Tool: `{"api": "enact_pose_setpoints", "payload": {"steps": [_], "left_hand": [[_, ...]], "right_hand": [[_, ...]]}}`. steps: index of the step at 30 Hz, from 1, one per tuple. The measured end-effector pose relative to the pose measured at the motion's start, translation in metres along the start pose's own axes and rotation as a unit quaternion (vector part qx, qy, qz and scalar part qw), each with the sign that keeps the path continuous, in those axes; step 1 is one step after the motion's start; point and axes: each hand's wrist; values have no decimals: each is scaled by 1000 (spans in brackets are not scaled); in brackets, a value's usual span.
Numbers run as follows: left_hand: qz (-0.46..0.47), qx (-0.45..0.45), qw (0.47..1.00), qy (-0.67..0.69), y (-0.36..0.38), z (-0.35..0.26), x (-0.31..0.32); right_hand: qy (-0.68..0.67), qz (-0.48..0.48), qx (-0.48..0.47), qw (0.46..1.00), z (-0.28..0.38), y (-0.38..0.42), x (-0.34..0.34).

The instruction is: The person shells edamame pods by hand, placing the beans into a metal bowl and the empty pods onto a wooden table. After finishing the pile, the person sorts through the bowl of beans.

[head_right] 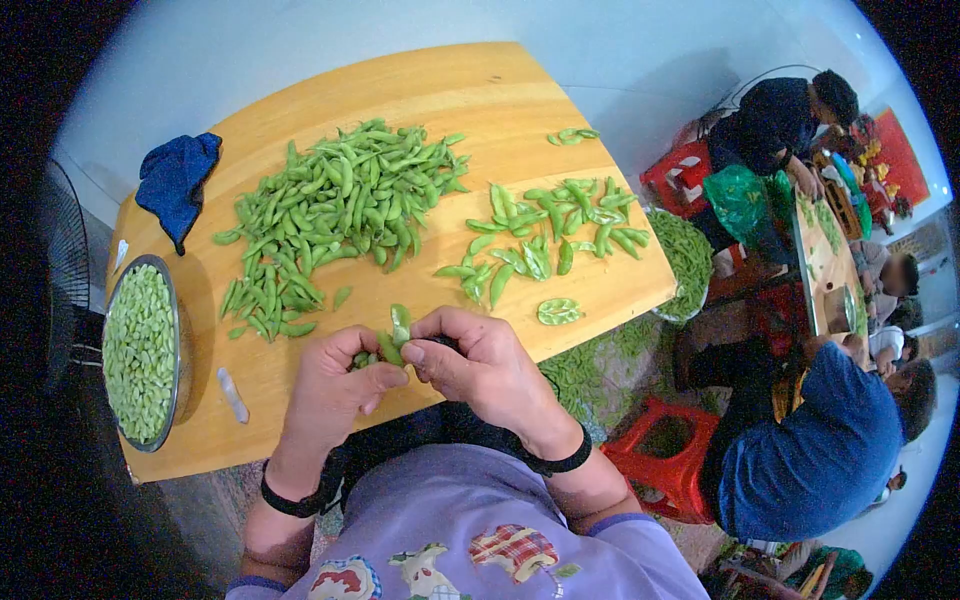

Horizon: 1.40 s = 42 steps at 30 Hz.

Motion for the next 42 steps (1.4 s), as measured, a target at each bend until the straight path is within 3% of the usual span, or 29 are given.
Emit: {"api": "enact_pose_setpoints", "payload": {"steps": [4, 6, 7, 9, 12, 16, 18, 22, 24, 25, 27, 28, 30, 31, 33, 37, 39, 40, 42], "left_hand": [[14, -4, 998, 53, 2, 1, 2], [13, -41, 979, 199, 3, 6, 6], [14, -40, 979, 199, 3, 9, 5], [68, -70, 949, 299, 4, 11, 3], [105, -113, 936, 318, 8, 14, 2], [140, -146, 915, 350, 7, 15, 5], [174, -164, 887, 395, 6, 19, 5], [204, -192, 863, 420, -3, 21, 5], [205, -232, 834, 457, -7, 18, 3], [205, -230, 835, 456, -7, 16, 3], [50, -114, 964, 235, -7, 11, 5], [49, -114, 964, 235, -9, 11, 5], [-22, 72, 997, -9, -13, 10, 4], [-25, 71, 997, -9, -14, 5, 5], [-46, 38, 988, -143, -11, -6, 9], [-35, 52, 988, -141, -10, -4, 10], [-24, -31, 999, -14, -10, -7, 11], [-26, -31, 999, -14, -13, -8, 11], [0, -138, 979, 149, -17, -10, 8]], "right_hand": [[63, 4, -49, 997, 4, 3, 0], [84, 23, -96, 992, 5, 3, -1], [84, 22, -97, 992, 4, 2, -2], [69, 58, -150, 984, -1, -2, -5], [56, 66, -180, 980, -2, 1, -3], [58, 80, -156, 983, 5, 0, -8], [-35, 96, -61, 993, 4, -2, -11], [-66, 102, -81, 989, -12, -22, -19], [-155, 126, -49, 979, -14, -28, -20], [-155, 127, -51, 978, -11, -27, -19], [-44, 30, -12, 998, -3, -24, -18], [-45, 31, -12, 998, 0, -22, -15], [112, -52, -32, 992, 5, -21, -9], [112, -50, -30, 992, 6, -20, -8], [93, -34, -23, 995, 5, -17, -6], [88, -8, -29, 996, 0, -23, -15], [2, -20, 20, 1000, -1, -26, -18], [3, -18, 20, 1000, -2, -28, -19], [-64, -1, 21, 998, -5, -29, -18]]}}
Point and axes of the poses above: each hand's wrist, its own y-axis away from the middle knuckle, its own x-axis out of the palm, z = x × y, and after that the axes turned 8 degrees about -z, right-handed
